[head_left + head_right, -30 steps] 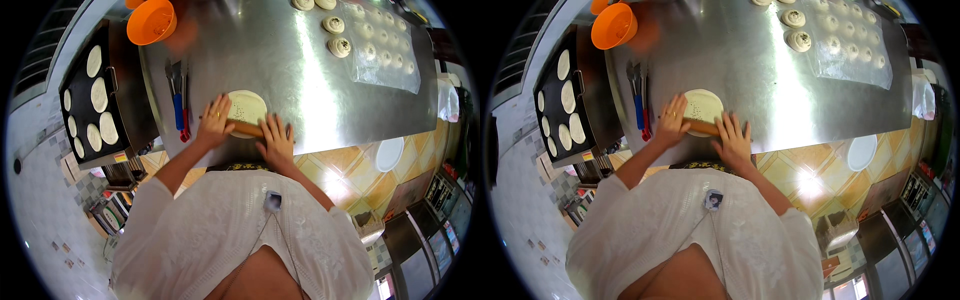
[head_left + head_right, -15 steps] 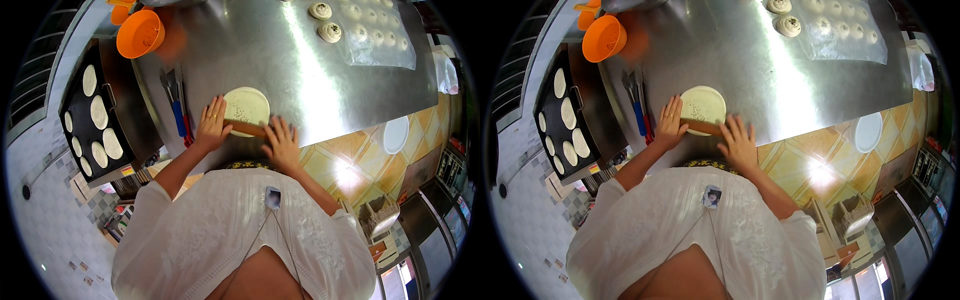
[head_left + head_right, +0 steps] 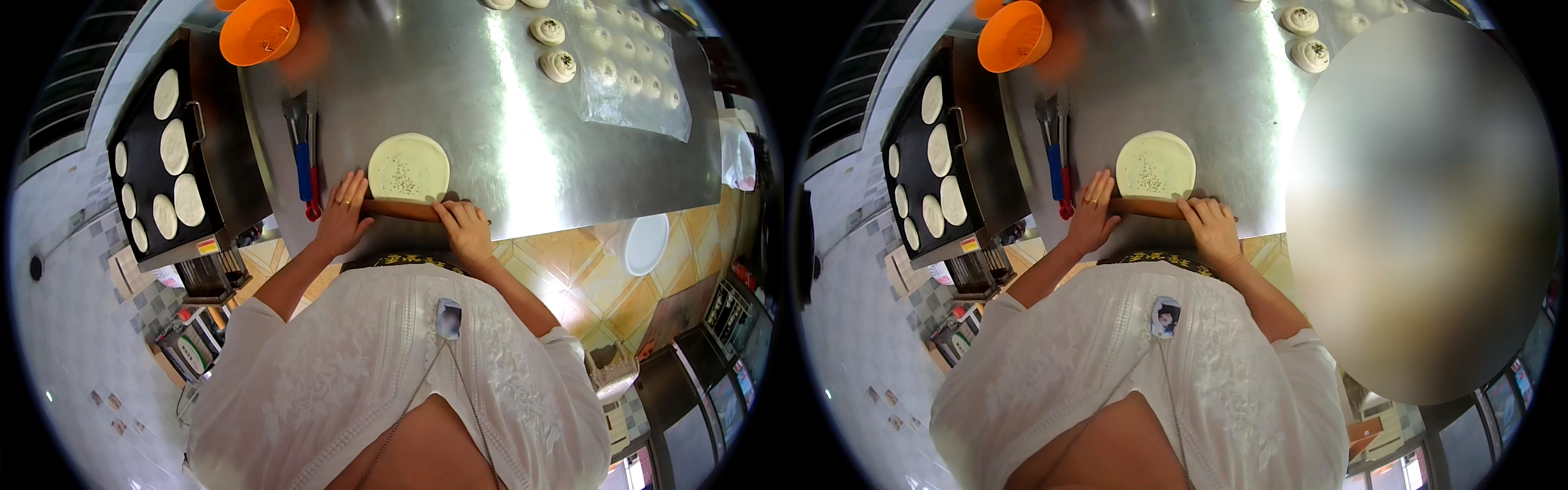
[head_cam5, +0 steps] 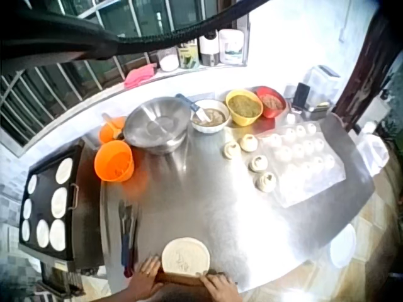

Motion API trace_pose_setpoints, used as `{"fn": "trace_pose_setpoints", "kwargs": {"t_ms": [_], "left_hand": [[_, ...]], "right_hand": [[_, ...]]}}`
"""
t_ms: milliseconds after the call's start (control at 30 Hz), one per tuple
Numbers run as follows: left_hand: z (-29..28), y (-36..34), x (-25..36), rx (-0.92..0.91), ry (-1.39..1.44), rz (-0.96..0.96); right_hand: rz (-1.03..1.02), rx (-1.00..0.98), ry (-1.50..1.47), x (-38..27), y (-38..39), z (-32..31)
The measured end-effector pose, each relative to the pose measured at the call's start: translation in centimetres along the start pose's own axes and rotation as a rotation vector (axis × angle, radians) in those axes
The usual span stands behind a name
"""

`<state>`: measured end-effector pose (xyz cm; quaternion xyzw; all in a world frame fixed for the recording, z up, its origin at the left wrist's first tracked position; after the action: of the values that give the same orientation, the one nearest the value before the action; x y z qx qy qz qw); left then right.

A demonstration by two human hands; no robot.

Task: The person rolls dough balls into flat circles using a rolling pin on a stainless steel counter. They then place the flattened dough onto a hot griddle to cook. The process is repeated for multiple dough pieces.

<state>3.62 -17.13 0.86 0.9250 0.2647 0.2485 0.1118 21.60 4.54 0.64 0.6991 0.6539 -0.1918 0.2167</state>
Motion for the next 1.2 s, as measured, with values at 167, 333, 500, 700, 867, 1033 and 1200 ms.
{"fn": "trace_pose_setpoints", "kwargs": {"t_ms": [167,333,500,700,867,1033,1200], "left_hand": [[-2.5,-4.1,-0.4,0.468,0.071,-0.103],[-3.2,-11.0,2.7,0.181,0.284,-0.476],[-4.2,-10.8,4.1,0.120,0.335,-0.462],[1.9,-5.6,3.0,0.397,0.254,-0.276],[-5.2,-3.0,2.9,0.276,0.776,-0.314],[-11.0,1.1,-0.3,0.202,1.302,-0.381],[-15.1,4.7,-7.3,0.183,0.908,-0.266]], "right_hand": [[0.067,0.193,0.128,6.9,-3.3,-4.2],[0.117,0.282,0.101,13.7,-7.4,-6.8],[-0.116,0.308,0.110,11.7,-10.2,-7.4],[-0.320,-0.212,-0.018,4.0,-14.1,-1.5],[0.016,-0.737,-0.542,-0.9,-17.2,-7.7],[0.160,-0.803,-1.684,-4.4,-15.7,-5.0],[0.390,-0.745,-1.836,-10.5,-18.1,-1.3]]}}
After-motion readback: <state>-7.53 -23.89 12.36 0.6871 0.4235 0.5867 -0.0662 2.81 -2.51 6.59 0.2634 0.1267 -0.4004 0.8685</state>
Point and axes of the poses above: each hand's wrist, its own y-axis away from the middle knuckle, its own z-axis out of the palm, x = y × z, the point moved 3 cm from there along -y, towards the middle knuckle, and after that the axes turned 8 degrees about -x, right-handed, at the moved point
